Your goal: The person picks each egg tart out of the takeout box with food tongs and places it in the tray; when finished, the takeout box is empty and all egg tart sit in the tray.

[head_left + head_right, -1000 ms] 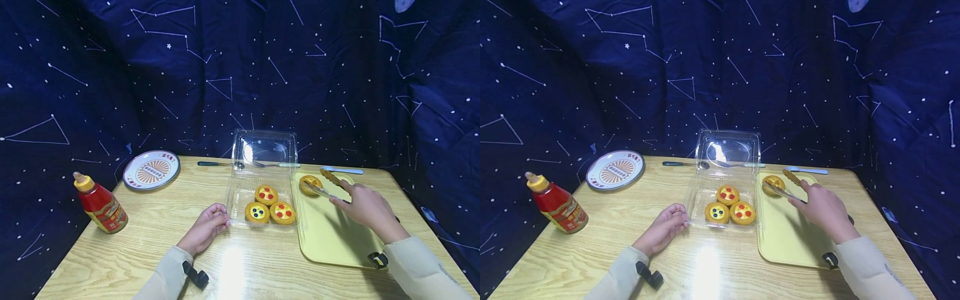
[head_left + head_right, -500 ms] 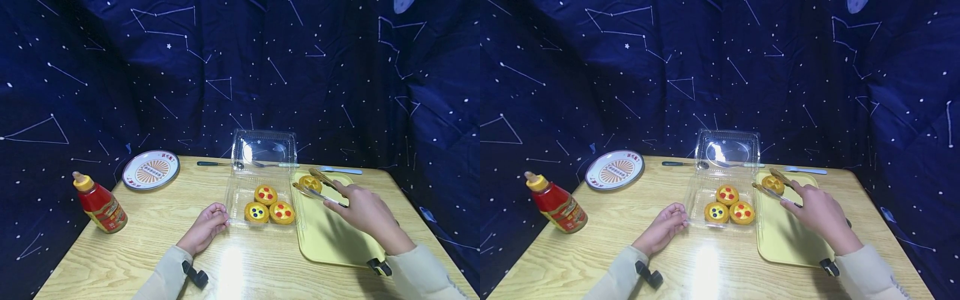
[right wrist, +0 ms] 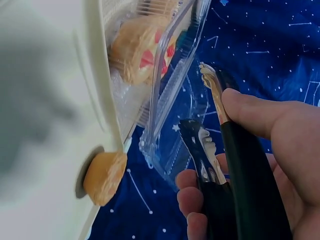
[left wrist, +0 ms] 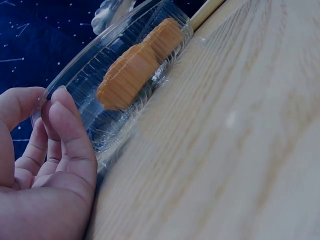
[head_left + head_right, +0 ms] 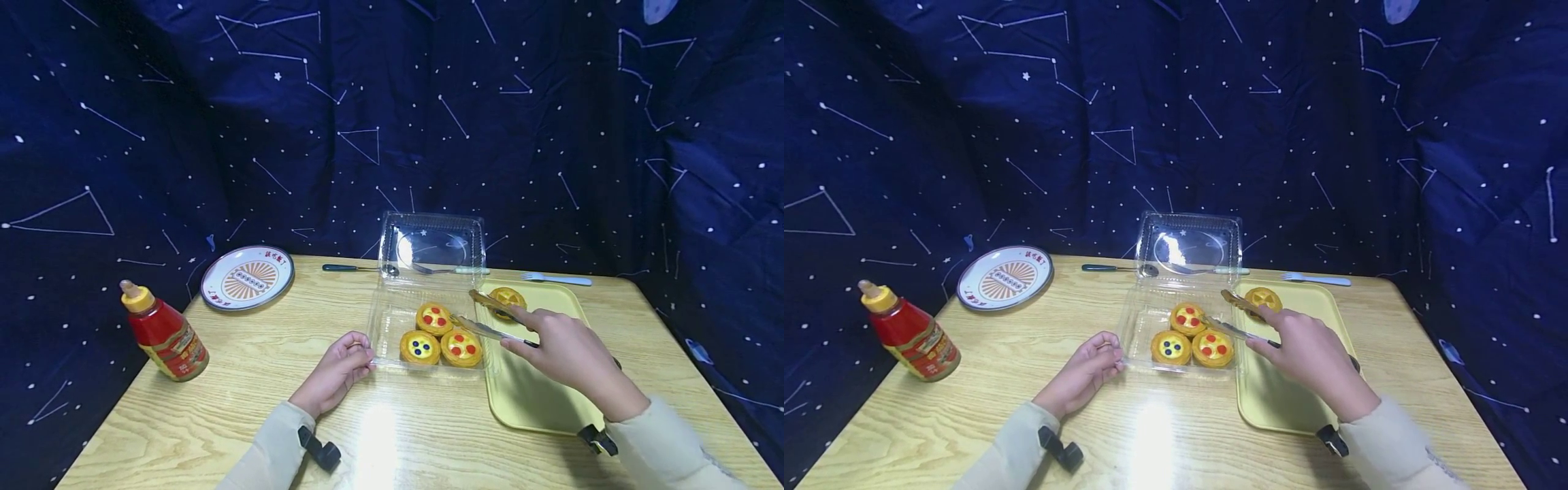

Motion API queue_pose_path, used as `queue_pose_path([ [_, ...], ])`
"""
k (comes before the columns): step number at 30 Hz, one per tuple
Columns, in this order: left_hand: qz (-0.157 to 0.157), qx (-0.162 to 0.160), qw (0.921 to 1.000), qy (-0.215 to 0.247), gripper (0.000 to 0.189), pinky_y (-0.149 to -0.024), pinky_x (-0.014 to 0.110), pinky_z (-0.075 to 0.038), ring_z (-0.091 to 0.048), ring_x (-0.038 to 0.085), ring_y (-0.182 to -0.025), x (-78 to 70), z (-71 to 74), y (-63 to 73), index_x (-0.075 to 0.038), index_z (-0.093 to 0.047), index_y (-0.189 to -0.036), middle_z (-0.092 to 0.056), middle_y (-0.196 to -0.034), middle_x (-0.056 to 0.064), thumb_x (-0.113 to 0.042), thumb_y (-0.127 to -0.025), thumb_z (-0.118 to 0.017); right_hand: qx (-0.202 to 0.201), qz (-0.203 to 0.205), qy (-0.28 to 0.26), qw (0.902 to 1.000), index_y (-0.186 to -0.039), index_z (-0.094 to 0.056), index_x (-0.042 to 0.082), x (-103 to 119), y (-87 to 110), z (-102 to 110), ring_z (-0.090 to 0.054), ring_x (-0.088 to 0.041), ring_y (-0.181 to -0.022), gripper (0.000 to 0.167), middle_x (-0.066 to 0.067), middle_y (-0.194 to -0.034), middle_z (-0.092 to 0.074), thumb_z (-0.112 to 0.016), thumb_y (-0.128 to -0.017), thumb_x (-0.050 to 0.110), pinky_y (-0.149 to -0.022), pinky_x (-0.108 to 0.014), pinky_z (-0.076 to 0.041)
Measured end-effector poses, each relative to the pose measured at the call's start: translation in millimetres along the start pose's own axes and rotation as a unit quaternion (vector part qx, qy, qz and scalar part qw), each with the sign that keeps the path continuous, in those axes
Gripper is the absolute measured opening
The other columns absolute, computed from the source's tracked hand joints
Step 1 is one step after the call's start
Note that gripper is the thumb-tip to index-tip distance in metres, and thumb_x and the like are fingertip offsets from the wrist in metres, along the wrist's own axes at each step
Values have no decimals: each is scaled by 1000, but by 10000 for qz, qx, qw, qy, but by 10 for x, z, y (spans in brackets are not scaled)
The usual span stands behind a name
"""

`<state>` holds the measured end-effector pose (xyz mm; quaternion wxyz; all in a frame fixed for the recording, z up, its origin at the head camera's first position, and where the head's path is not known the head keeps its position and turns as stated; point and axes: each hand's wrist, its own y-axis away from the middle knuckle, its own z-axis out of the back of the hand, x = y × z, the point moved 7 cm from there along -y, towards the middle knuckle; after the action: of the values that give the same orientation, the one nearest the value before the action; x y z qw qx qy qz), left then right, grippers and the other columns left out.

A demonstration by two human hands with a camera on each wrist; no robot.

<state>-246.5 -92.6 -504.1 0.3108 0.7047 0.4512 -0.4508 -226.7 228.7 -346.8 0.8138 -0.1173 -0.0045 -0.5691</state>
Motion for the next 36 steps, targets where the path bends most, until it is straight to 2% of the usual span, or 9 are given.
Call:
queue_pose_path([
  [4,-3,1,10000,-14,15,-73,21,-52,-61,14,-84,9,11,-5,-6,-49,-107,-59,-90,4,-5,-96,-60,60,59,-45,10000,-135,-60,10,57,-54,-63,-67,-40,-95,63,-16,-109,-70,-69,-88,51,-69,-56,-53],
  [11,-33,5,10000,-6,14,-73,21,-52,-61,14,-84,8,15,-1,-6,-49,-106,-59,-90,3,-5,-97,-60,264,149,-98,9995,-135,-61,12,137,-194,-203,-68,-37,-90,61,-17,-117,-68,-72,-87,48,-55,-48,-50],
  [17,-20,47,10000,2,15,-73,21,-52,-61,14,-84,11,8,5,-5,-48,-107,-59,-89,2,-5,-97,-59,449,168,-31,9988,-132,-62,8,181,-280,-325,-68,-36,-88,60,-18,-118,-67,-72,-87,47,-56,-49,-51],
  [18,-15,44,10000,13,15,-73,21,-52,-61,14,-83,11,8,5,-5,-48,-107,-59,-89,2,-5,-97,-59,499,163,-46,9986,-132,-62,8,190,-296,-340,-68,-33,-84,60,-18,-118,-67,-71,-88,47,-54,-47,-49],
  [21,-12,32,10000,29,14,-73,21,-52,-61,13,-84,3,1,2,-6,-49,-106,-59,-89,2,-5,-97,-59,583,153,-37,9982,-132,-63,8,207,-343,-376,-67,-31,-80,59,-18,-116,-68,-70,-88,47,-51,-44,-47],
  [25,-10,49,10000,33,14,-73,21,-52,-61,13,-84,-5,-12,-2,-6,-49,-106,-59,-89,2,-5,-97,-59,607,171,2,9980,-130,-64,8,219,-397,-417,-67,-32,-82,58,-16,-111,-69,-71,-88,48,-55,-47,-50],
  [31,-14,56,10000,64,14,-71,20,-52,-61,13,-83,-10,-14,-4,-6,-48,-107,-59,-89,3,-5,-97,-59,670,246,52,9974,-128,-65,7,234,-464,-458,-63,-24,-73,59,-14,-101,-70,-71,-87,48,-53,-43,-47],
  [36,-27,64,10000,66,14,-71,19,-52,-61,13,-83,-9,-5,0,-5,-48,-107,-58,-89,4,-5,-97,-58,770,315,137,9964,-127,-66,7,256,-488,-456,-60,-22,-69,57,-11,-95,-70,-71,-87,49,-52,-42,-46],
])
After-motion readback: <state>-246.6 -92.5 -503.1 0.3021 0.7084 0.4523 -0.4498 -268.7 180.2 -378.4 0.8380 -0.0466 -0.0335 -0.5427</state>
